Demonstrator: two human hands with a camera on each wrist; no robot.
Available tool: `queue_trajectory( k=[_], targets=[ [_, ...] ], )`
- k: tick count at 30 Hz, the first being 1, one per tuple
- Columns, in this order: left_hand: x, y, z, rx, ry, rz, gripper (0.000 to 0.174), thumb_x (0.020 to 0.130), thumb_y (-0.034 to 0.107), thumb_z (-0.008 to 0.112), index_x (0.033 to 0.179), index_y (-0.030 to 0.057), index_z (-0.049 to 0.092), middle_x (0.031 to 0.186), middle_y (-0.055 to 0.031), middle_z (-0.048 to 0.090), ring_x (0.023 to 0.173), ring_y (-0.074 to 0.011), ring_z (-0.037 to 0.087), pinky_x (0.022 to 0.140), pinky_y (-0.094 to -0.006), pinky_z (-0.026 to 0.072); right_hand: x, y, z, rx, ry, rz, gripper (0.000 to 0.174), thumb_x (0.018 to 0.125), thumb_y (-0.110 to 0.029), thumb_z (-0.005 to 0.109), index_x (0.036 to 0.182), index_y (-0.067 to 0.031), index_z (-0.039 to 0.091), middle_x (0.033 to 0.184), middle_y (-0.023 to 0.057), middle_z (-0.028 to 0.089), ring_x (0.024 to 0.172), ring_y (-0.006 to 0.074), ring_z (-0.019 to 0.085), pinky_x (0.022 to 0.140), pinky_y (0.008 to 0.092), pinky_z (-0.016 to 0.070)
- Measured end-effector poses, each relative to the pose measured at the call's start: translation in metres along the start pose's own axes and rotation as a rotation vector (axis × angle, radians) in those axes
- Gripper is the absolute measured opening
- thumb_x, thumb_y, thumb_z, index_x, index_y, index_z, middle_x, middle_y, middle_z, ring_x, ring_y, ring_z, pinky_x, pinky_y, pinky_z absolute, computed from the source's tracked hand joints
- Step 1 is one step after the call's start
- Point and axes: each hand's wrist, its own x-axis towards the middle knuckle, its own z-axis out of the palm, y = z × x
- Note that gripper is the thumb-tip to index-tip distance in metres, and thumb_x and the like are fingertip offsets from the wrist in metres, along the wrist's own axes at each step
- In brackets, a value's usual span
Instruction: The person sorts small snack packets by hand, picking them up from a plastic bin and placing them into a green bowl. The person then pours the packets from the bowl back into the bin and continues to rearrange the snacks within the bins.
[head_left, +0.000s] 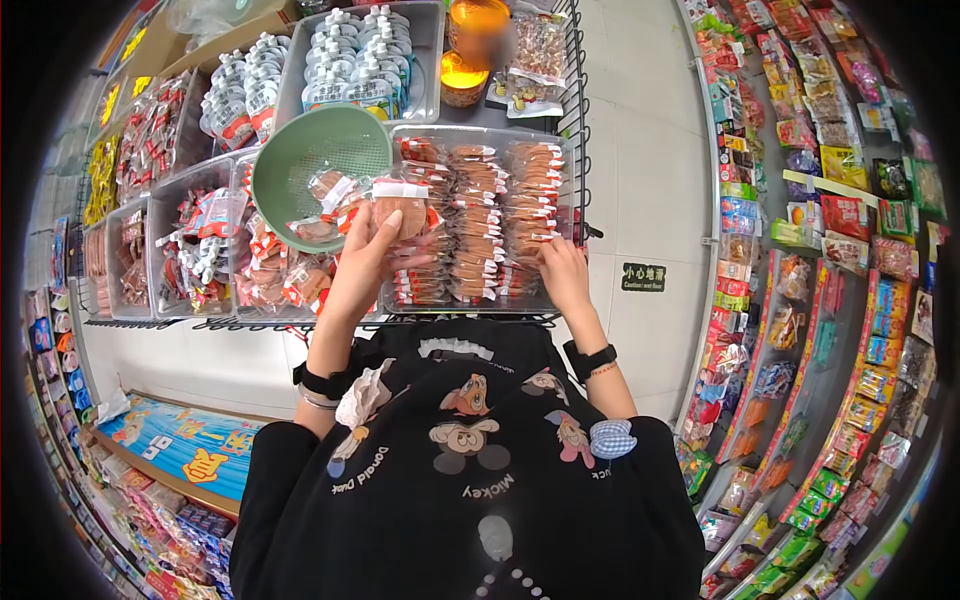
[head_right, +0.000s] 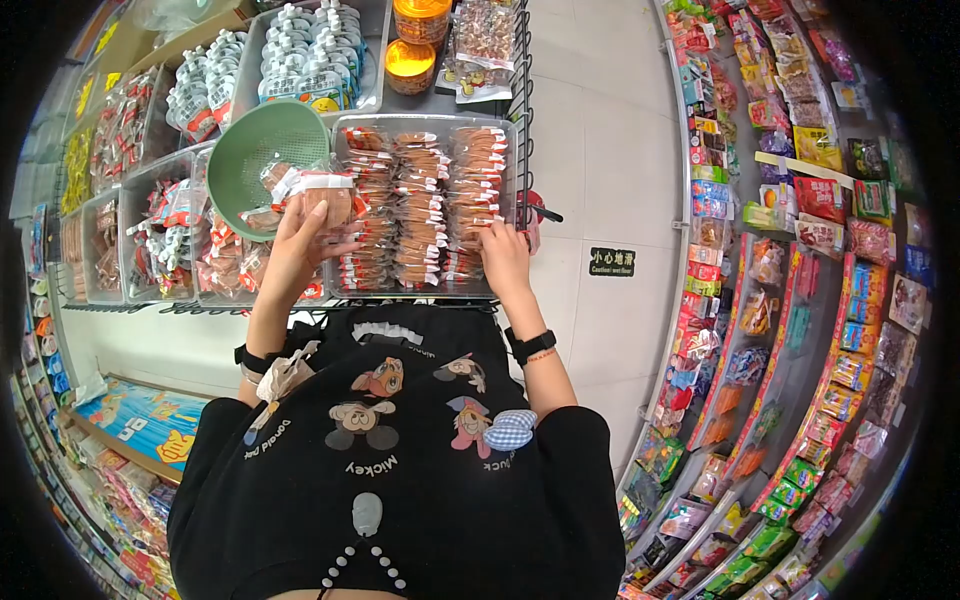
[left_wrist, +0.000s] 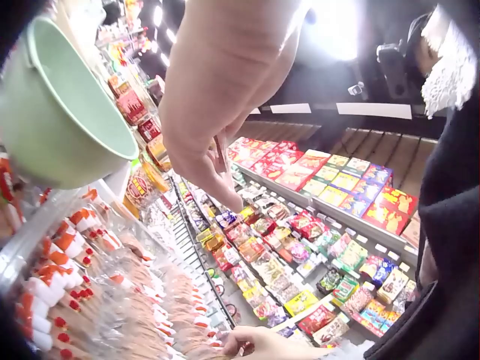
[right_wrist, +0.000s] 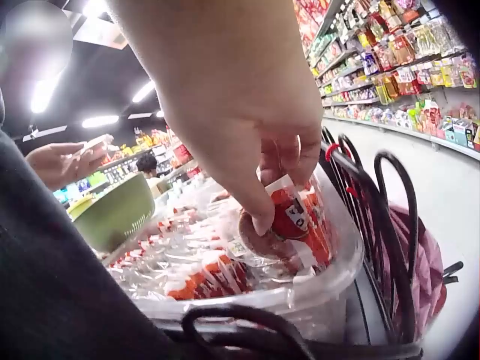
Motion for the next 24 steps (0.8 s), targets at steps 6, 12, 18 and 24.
queue_trajectory(
  k=[6,12,18,24],
  targets=[
    [0.001,-0.001,0.005,0.002,0.004,-0.003,0.039,0.092,0.018,0.047,0.125,0.0046,0.033,0.112,-0.0151,0.053,0.097,-0.0308,0.059,0.073,-0.0384,0.0548,0.01,-0.004,0.003,-0.188,0.041,-0.078,0.009,0.07,-0.007,0.055,0.079,-0.0063,0.058,0.081,0.0061,0.053,0.083,0.0218,0.052,0.069,0.0346,0.0377],
    [0.002,-0.005,0.0,-0.007,-0.002,0.005,0.039,0.091,0.018,0.048,0.125,0.0047,0.033,0.112,-0.015,0.052,0.097,-0.0315,0.059,0.073,-0.0387,0.0548,0.01,-0.001,0.007,-0.208,0.053,-0.041,0.011,0.072,-0.007,0.054,0.081,-0.0073,0.058,0.078,0.0049,0.053,0.081,0.0205,0.054,0.067,0.0339,0.0383],
    [0.001,-0.007,0.002,0.009,-0.019,0.002,0.04,0.09,0.016,0.049,0.125,0.0034,0.032,0.113,-0.016,0.052,0.097,-0.0314,0.059,0.074,-0.0387,0.0546,0.014,-0.008,0.008,-0.247,0.001,0.049,0.02,0.073,-0.004,0.054,0.093,-0.0068,0.054,0.081,0.0083,0.051,0.076,0.0221,0.059,0.063,0.0362,0.0445],
    [-0.003,-0.002,0.01,0.056,-0.084,-0.001,0.042,0.087,0.007,0.052,0.124,-0.0004,0.032,0.112,-0.0172,0.053,0.098,-0.0279,0.059,0.079,-0.0377,0.0533,0.023,-0.025,-0.046,0.015,-0.029,0.211,0.024,0.077,-0.006,0.056,0.101,-0.0065,0.053,0.087,0.0109,0.052,0.076,0.0265,0.061,0.064,0.0386,0.0482]
  ],
)
